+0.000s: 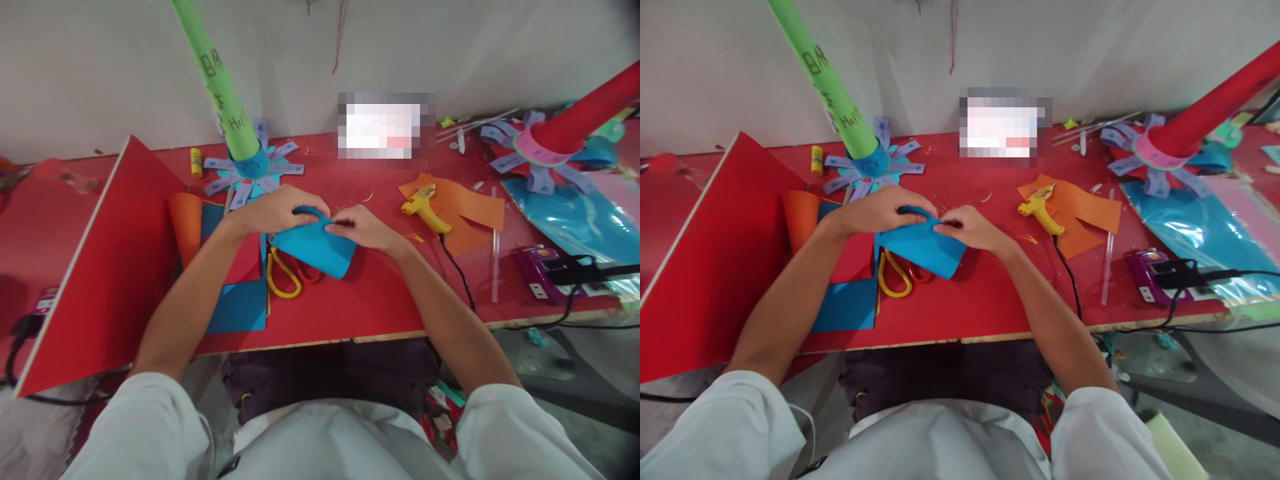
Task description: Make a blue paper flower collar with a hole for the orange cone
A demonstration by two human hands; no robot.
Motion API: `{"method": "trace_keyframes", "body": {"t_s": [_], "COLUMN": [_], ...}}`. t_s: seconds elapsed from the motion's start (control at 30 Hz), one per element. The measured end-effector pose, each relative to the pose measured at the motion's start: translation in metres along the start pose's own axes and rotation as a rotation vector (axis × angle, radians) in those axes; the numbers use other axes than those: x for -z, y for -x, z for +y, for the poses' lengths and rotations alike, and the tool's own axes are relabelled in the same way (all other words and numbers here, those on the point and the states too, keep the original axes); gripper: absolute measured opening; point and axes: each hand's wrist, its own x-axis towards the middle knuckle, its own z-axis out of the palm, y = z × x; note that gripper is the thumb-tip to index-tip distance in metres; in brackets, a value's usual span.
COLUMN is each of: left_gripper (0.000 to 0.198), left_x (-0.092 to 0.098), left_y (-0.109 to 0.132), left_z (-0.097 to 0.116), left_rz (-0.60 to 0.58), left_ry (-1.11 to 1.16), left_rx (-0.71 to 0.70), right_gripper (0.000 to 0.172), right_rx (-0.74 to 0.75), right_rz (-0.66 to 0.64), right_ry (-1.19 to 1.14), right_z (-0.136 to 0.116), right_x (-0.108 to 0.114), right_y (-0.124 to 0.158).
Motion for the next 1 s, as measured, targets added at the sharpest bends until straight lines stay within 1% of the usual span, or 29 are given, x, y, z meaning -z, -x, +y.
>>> {"method": "trace_keyframes", "body": {"t_s": [0.13,0.2,0.27,0.37,0.43,0.53,0.6,0.7,0.87,1.0], "left_gripper": [0.025,0.028,0.035,0.046,0.049,0.041,0.034,0.029,0.029,0.030], "left_x": [-0.011,-0.014,-0.016,-0.016,-0.014,-0.009,-0.006,-0.004,-0.004,-0.004], "left_y": [-0.004,-0.005,-0.005,-0.004,-0.003,-0.003,-0.004,-0.004,-0.005,-0.005], "left_z": [0.004,0.004,0.003,-0.001,-0.006,-0.012,-0.014,-0.015,-0.016,-0.019], "left_rz": [-0.036,-0.029,0.014,0.153,0.278,0.445,0.505,0.518,0.518,0.521], "left_ry": [-0.019,-0.032,-0.063,-0.078,-0.024,0.073,0.091,0.074,0.092,0.083], "left_rx": [-0.004,0.009,0.033,0.074,0.096,0.115,0.111,0.103,0.091,0.126], "right_gripper": [0.061,0.064,0.065,0.067,0.070,0.076,0.079,0.080,0.078,0.078], "right_rx": [-0.010,-0.008,-0.002,-0.007,-0.022,-0.035,-0.026,-0.006,-0.003,-0.007], "right_rz": [-0.063,-0.079,-0.060,0.042,0.155,0.346,0.441,0.494,0.502,0.508], "right_ry": [0.027,0.046,0.075,0.103,0.093,0.060,0.040,0.012,0.003,0.006], "right_z": [-0.004,-0.003,-0.002,0.003,0.008,0.016,0.019,0.020,0.020,0.023], "right_x": [-0.009,-0.010,-0.009,-0.004,0.000,0.006,0.009,0.012,0.012,0.012], "right_y": [-0.001,-0.001,-0.002,-0.002,-0.003,-0.003,-0.003,-0.003,-0.002,-0.002]}}
